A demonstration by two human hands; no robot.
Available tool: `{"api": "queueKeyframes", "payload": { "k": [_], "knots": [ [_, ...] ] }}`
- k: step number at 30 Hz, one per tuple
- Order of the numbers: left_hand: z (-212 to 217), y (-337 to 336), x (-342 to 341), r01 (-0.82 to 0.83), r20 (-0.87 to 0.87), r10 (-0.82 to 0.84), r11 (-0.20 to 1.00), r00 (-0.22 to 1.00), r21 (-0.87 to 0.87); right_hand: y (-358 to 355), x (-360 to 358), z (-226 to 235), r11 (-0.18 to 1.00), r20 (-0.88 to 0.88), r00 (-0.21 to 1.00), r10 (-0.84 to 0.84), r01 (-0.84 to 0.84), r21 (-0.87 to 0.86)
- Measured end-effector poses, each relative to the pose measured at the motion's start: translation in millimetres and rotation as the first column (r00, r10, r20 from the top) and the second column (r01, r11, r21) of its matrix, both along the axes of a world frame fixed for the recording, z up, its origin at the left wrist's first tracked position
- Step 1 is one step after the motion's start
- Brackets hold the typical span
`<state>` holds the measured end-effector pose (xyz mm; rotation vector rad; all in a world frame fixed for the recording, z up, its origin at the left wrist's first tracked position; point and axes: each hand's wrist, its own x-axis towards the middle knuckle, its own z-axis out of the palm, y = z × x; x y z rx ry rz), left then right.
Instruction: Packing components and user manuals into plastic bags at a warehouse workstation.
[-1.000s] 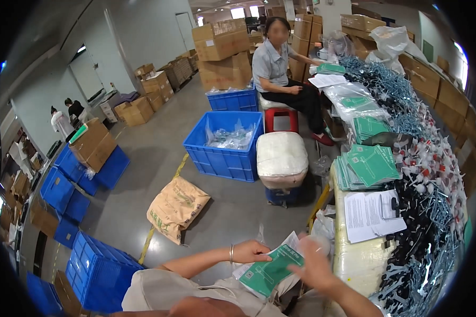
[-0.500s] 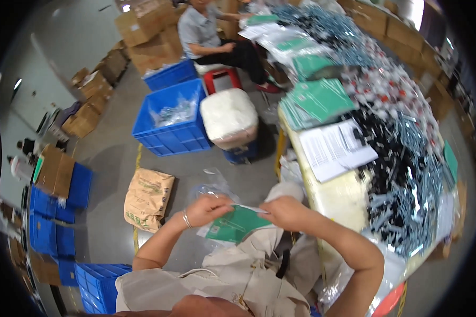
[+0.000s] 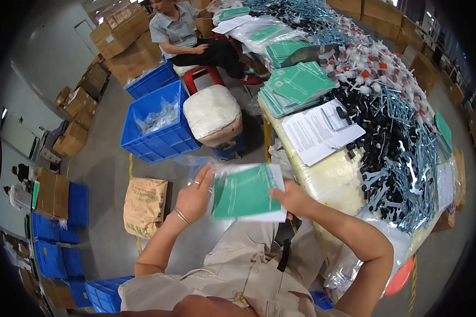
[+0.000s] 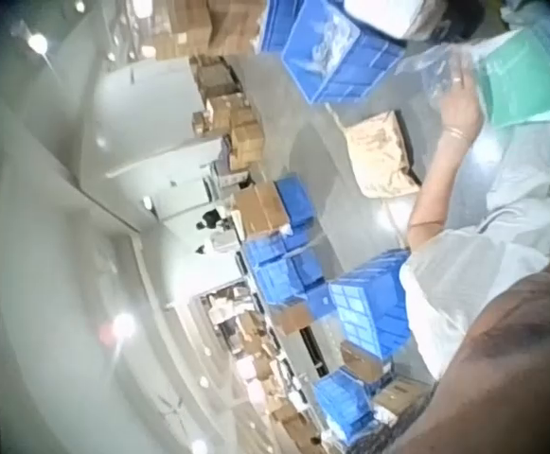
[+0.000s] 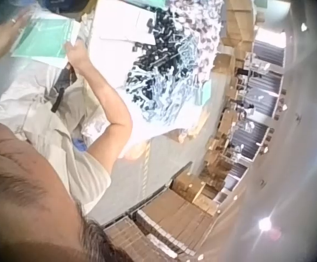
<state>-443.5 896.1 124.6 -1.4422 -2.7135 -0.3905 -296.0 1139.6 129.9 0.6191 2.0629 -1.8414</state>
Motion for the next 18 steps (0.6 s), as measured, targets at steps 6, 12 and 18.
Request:
{"api": "queueKeyframes", "payload": {
  "k": [6,12,18],
  "knots": [
    [-7.8,4.7,13.7,0.05,0.045,-0.044,0.988,0.998,-0.149,-6.6,1.5,-7.8,0.998,-0.101,0.993,-0.058,0.058,-0.005],
    [-14.9,31.0,34.9,0.142,0.181,-0.124,0.986,0.976,-0.089,-8.9,-3.8,-16.1,1.0,-0.071,0.997,-0.008,0.01,0.015],
    [-7.5,48.0,53.2,0.225,0.299,-0.278,0.953,0.913,0.201,-30.9,-18.8,-36.8,0.997,-0.17,0.982,0.078,-0.077,0.017]
  ]
}}
